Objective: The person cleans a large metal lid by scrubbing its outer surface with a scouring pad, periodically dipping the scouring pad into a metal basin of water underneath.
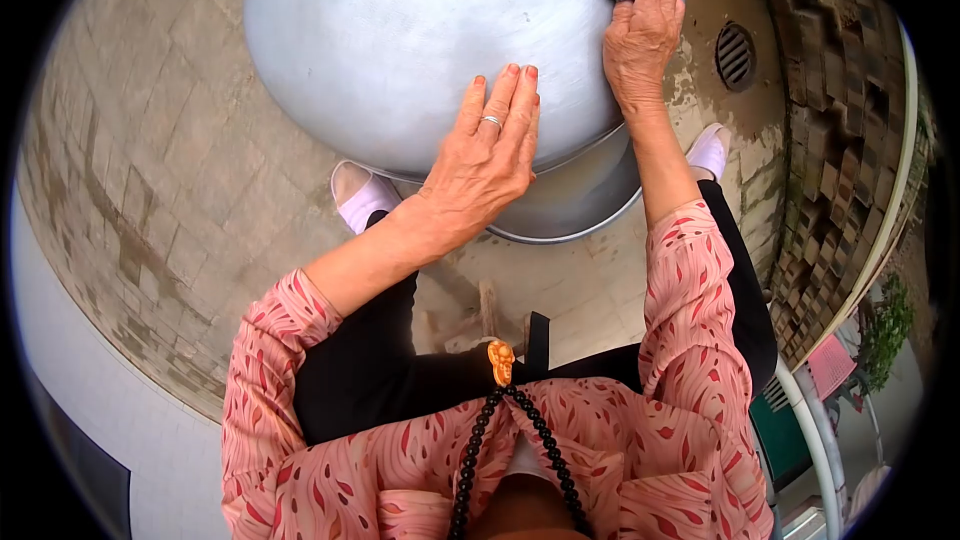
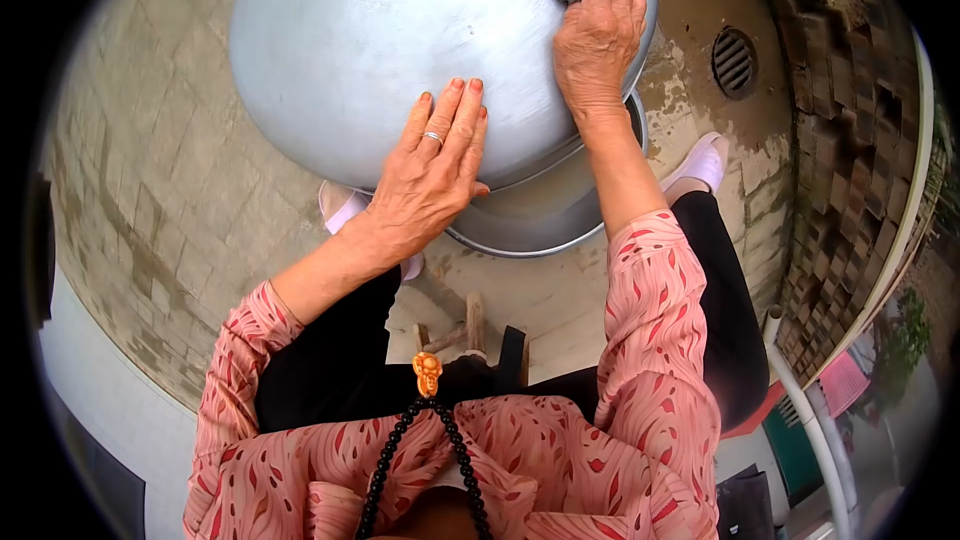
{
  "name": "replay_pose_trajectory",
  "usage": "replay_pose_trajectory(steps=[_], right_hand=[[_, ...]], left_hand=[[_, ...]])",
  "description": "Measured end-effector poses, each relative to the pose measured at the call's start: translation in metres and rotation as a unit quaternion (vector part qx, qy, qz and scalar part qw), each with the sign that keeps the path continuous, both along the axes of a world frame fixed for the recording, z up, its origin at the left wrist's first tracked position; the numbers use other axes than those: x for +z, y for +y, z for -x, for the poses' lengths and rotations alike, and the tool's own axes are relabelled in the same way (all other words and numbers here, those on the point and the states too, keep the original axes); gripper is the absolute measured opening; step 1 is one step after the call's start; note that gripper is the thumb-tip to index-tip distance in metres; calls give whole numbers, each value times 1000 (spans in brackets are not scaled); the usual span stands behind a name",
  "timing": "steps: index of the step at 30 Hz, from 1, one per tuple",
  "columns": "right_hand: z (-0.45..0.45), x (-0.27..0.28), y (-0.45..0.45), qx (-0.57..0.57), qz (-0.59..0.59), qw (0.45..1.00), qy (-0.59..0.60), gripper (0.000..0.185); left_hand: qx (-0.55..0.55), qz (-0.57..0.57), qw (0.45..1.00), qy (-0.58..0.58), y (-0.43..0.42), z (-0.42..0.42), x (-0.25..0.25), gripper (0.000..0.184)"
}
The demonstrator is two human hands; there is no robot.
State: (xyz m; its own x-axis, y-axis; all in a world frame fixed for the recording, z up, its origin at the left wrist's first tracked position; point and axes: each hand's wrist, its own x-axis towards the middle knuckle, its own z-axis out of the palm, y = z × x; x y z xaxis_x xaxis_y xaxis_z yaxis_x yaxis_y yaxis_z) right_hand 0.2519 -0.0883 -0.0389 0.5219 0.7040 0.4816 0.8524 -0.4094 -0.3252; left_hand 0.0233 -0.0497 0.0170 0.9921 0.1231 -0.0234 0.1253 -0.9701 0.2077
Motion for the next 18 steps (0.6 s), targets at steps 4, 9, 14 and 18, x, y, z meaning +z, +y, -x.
replay_pose_trajectory(steps=[4, 9, 14, 18], right_hand=[[-3, -1, 1, 13, -11, 1000, 2, 27], [1, 1, -1, 4, -6, 1000, 16, 31], [11, 20, 0, 12, -15, 998, 53, 29], [9, 14, -2, 18, -27, 998, 54, 28]], left_hand=[[36, 116, 993, -15, 6, -4, -1, 88], [77, 118, 990, -27, 18, -8, -7, 94], [64, 104, 993, 0, 15, -1, 0, 88], [57, 80, 995, 5, 12, 0, -1, 80]])
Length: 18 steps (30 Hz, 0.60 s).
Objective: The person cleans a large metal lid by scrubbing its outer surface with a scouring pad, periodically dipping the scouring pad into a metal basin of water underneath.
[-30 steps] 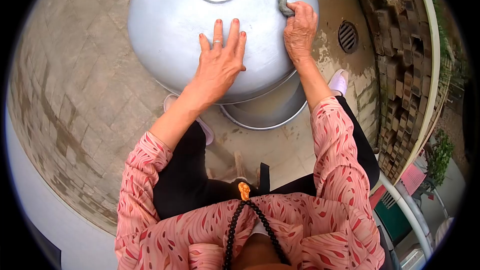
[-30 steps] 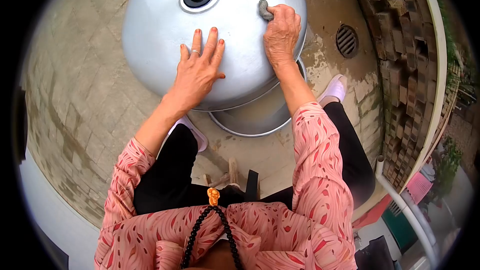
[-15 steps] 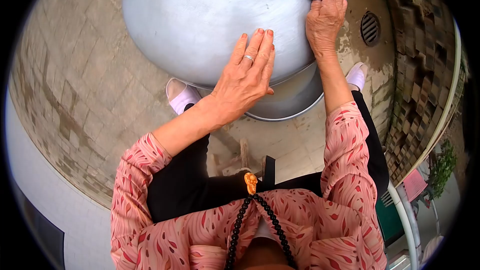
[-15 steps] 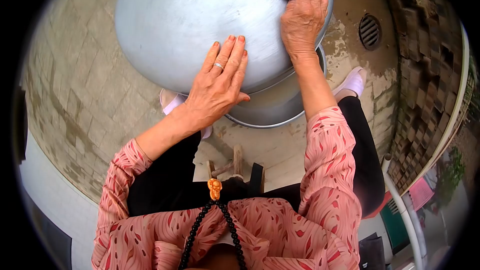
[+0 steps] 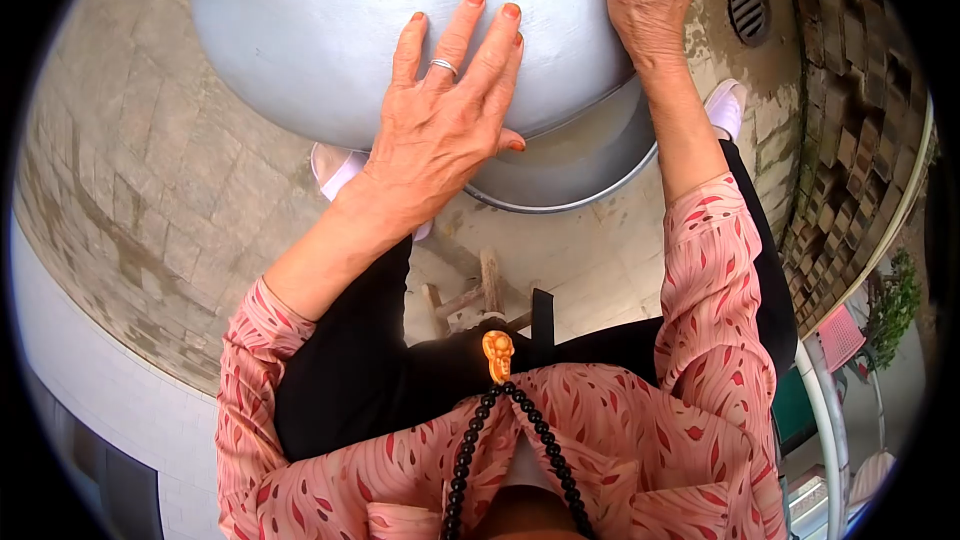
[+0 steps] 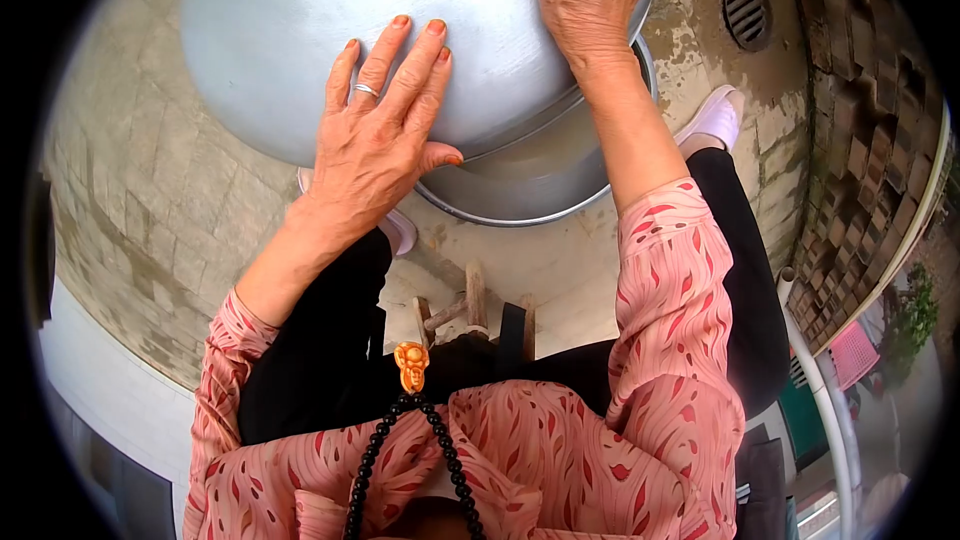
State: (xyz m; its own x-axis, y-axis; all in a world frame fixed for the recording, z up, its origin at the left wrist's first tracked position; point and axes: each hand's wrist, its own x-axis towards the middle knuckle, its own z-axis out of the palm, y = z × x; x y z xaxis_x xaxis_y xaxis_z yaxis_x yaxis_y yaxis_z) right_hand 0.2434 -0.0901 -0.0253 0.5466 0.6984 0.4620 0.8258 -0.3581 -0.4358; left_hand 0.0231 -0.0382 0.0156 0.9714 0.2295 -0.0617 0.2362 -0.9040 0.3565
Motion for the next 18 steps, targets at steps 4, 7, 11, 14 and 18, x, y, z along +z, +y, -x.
replay_pose_trajectory(steps=[4, 7, 11, 14, 18], right_hand=[[-4, -5, 1, 2, -4, 1000, -18, 26], [-2, 2, 2, -4, 5, 1000, -9, 25], [-1, -9, -1, -42, 37, 998, -34, 26], [-2, -2, -1, -48, 37, 998, -1, 33], [36, 21, 10, 25, 27, 998, 52, 28]], left_hand=[[-3, -22, 1000, -19, -1, 0, 0, 72], [-4, -7, 1000, -29, 5, -2, 1, 66], [94, -39, 994, -43, 37, -16, 1, 78], [131, -67, 989, 1, 62, -23, -7, 94], [114, -41, 989, 87, 60, -30, 9, 107]])
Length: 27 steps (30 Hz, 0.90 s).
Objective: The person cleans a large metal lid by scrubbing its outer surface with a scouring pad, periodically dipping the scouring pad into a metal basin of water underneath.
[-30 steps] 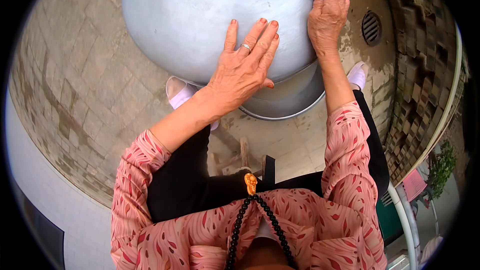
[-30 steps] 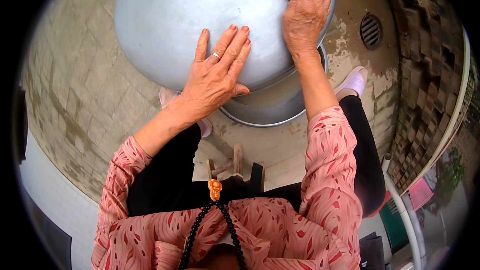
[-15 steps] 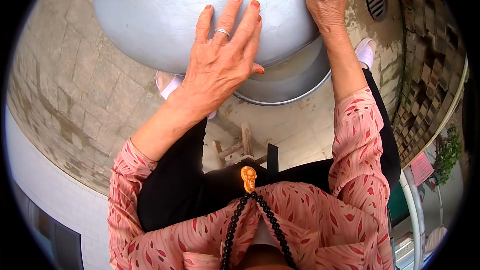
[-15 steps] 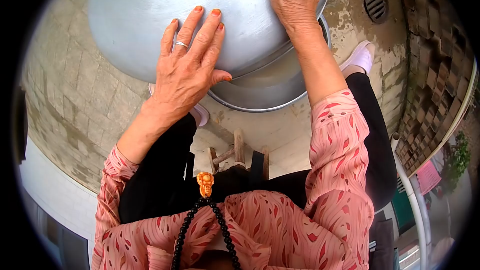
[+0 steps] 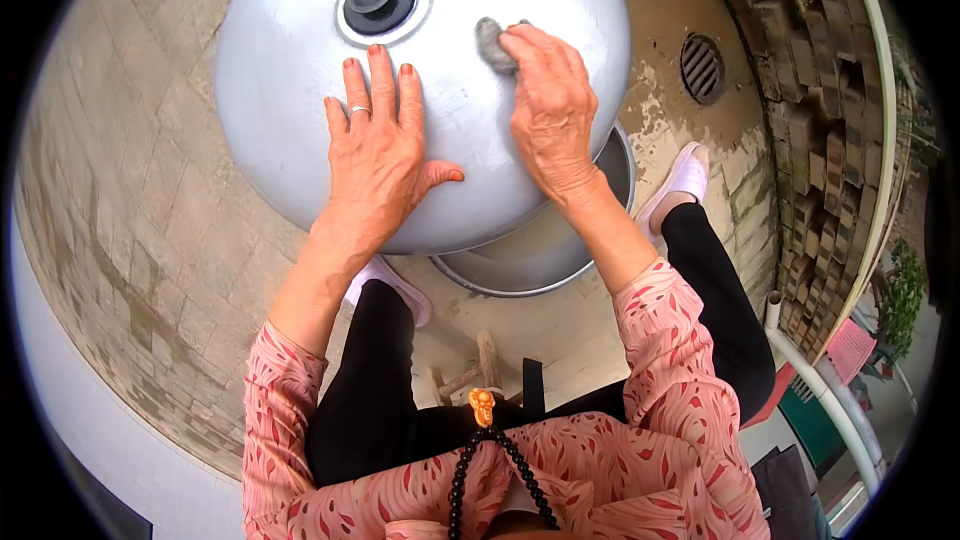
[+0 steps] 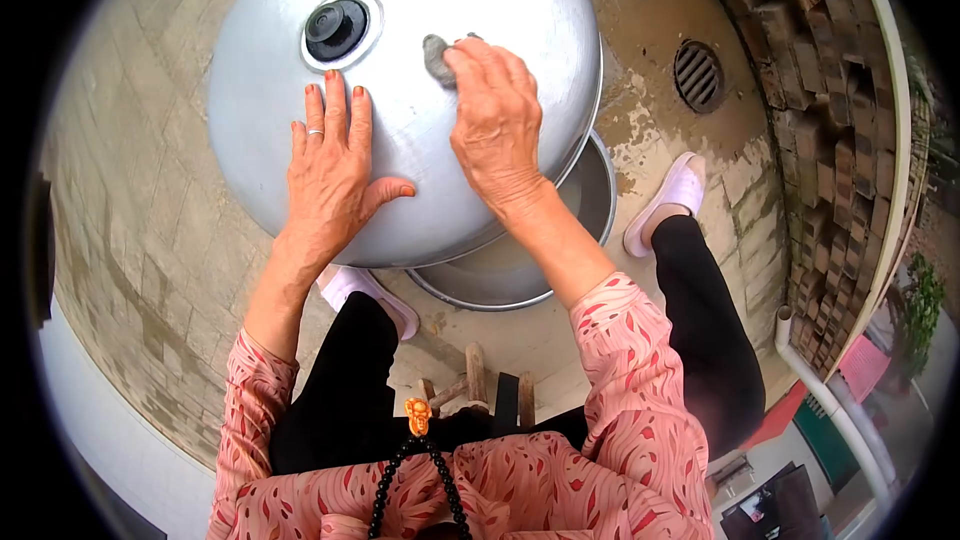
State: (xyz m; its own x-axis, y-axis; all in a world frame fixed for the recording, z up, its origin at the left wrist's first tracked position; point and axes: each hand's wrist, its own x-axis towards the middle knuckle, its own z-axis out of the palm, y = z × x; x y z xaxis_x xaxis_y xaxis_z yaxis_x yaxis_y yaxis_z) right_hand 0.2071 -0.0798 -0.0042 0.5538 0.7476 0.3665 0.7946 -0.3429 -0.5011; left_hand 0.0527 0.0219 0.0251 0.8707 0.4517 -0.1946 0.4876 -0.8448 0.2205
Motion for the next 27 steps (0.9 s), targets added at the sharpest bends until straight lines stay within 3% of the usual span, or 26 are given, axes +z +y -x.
replay_pose_trajectory(steps=[2, 4, 6, 7, 10, 14, 16, 18, 19, 22, 24, 27], right_hand=[[15, 12, -2, 145, 2, 988, 51, 24], [-17, 11, -5, 130, 20, 991, 5, 24], [-75, -2, -5, 3, 30, 998, -55, 23], [-98, -9, -4, -72, 1, 997, 32, 23], [-83, -28, 24, -106, -2, 991, -77, 25], [-8, -11, 49, 108, -34, 994, 11, 28], [-47, -16, 43, 124, 12, 991, -42, 31], [-114, -34, 45, 1, 64, 996, -68, 34], [-141, -43, 43, -52, 93, 994, -18, 33], [-110, -47, 68, -56, 39, 996, -48, 31], [-58, -31, 83, 81, 12, 996, -17, 34], [-68, -30, 87, 136, 34, 990, -15, 40]], left_hand=[[-3, -4, 1000, 7, 0, -1, 3, 108], [-4, -4, 1000, 12, -1, 1, 3, 107], [-10, -14, 1000, 10, -2, 1, 2, 107], [-9, -13, 1000, 10, -2, -1, 2, 107], [-7, -13, 1000, 17, -4, -5, 1, 107], [-1, -2, 1000, 15, -2, -2, 1, 107], [-10, -5, 1000, -3, -1, 1, 0, 107], [-9, -6, 1000, 0, -2, -1, 2, 107], [-6, -9, 1000, 5, -1, -2, 2, 107], [-1, -6, 1000, 9, -4, -6, 2, 108], [4, -1, 1000, 12, -4, -5, 2, 109], [-5, 1, 1000, -17, -3, 1, -4, 109]])
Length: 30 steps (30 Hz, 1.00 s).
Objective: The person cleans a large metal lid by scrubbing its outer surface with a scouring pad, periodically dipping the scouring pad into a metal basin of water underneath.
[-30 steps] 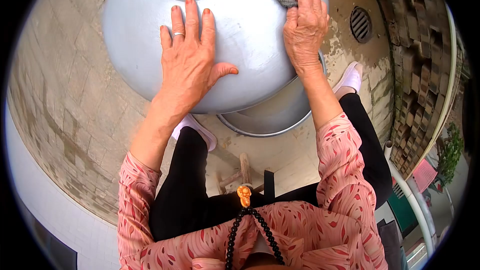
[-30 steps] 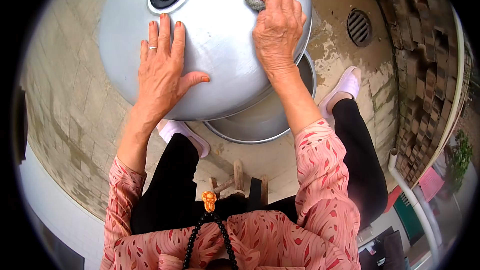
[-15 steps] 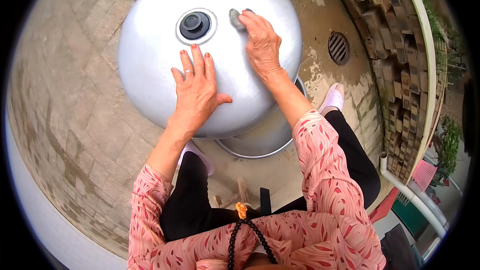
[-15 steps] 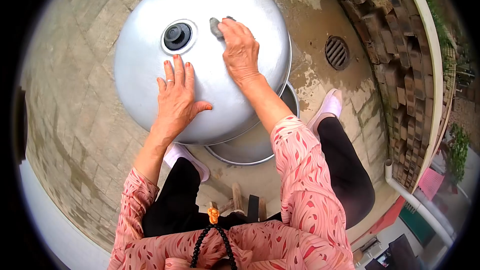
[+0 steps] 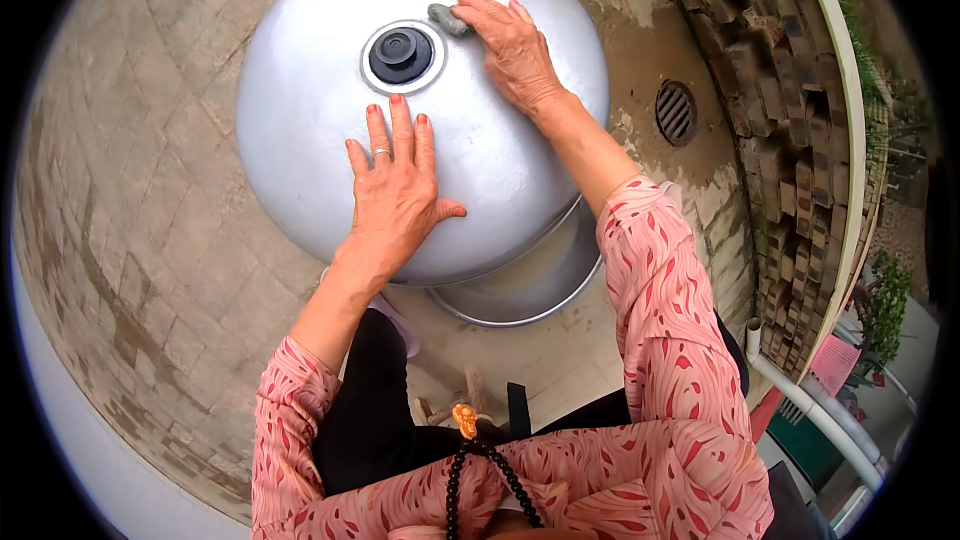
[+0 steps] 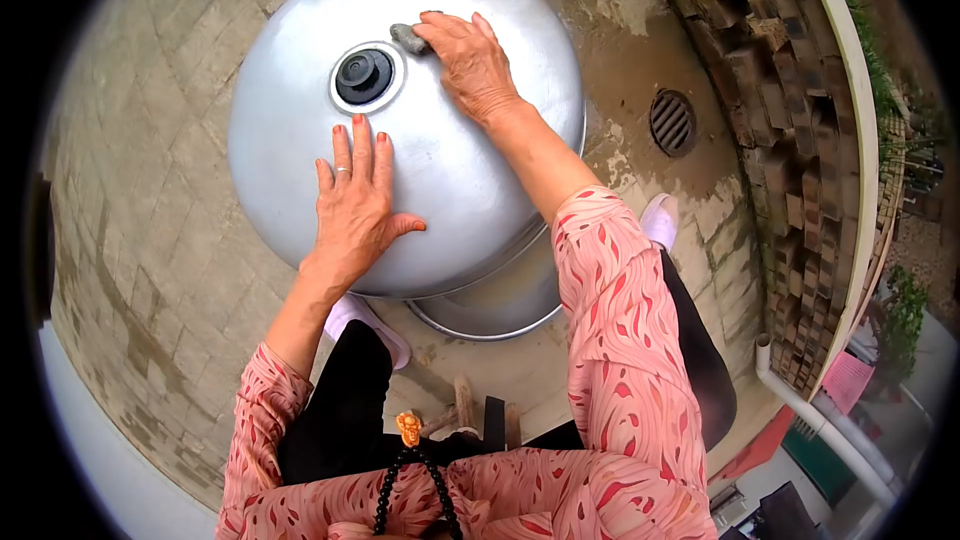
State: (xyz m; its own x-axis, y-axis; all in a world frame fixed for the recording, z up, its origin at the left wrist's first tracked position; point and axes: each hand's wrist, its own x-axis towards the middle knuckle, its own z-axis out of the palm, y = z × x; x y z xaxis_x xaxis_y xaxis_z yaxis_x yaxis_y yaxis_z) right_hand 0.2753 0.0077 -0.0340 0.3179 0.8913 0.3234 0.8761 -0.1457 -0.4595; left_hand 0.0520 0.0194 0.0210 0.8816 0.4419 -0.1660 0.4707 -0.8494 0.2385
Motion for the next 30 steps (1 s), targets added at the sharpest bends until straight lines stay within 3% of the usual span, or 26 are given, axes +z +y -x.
replay_pose_trajectory(steps=[3, 5, 7, 9, 12, 14, 16, 17, 20, 22, 24, 25, 26, 29, 30], right_hand=[[-90, -22, -3, -125, 55, 991, -9, 40], [-92, -25, 10, -238, 54, 964, 108, 37], [-51, -24, 28, -159, 8, 987, 18, 35], [10, -6, 40, -11, -24, 999, 37, 35], [-15, -9, 35, 56, -10, 997, 42, 45], [-65, -25, 21, -60, -8, 998, 25, 44], [-92, -4, -1, -162, 43, 970, 174, 41], [-100, 3, -11, -162, 39, 975, 146, 35], [-100, 21, -26, -243, -22, 860, 449, 22], [-75, 39, -30, -241, -85, 737, 625, 16], [-62, 40, -37, -245, 39, 882, 401, 19], [-58, 41, -40, -241, 98, 927, 272, 21], [-57, 46, -39, -250, 146, 936, 200, 26], [-71, 24, -47, -227, 65, 972, -7, 27], [-73, 19, -46, -210, -27, 971, 112, 29]], left_hand=[[6, 0, 1000, 10, -1, -2, 2, 109], [10, 0, 1000, 27, 0, -4, 5, 109], [9, 3, 1000, 29, -1, -6, 3, 110], [4, 0, 1000, 18, -1, -3, -1, 111], [-6, 2, 1000, 3, 1, -2, -2, 111], [-4, -1, 1000, 7, 0, 0, -2, 110], [4, -3, 1000, 12, 1, -1, 0, 109], [10, -1, 1000, 18, 1, -1, 3, 109], [13, 14, 1000, 13, -2, -4, 3, 109], [15, 19, 1000, 6, 1, 0, 3, 109], [14, 26, 1000, -8, 1, 0, 2, 110], [16, 26, 1000, -7, 1, 1, 2, 110], [17, 26, 999, -8, 1, 1, 2, 110], [13, 26, 999, -26, 1, 0, -3, 110], [12, 25, 999, -33, 1, 2, -5, 110]])
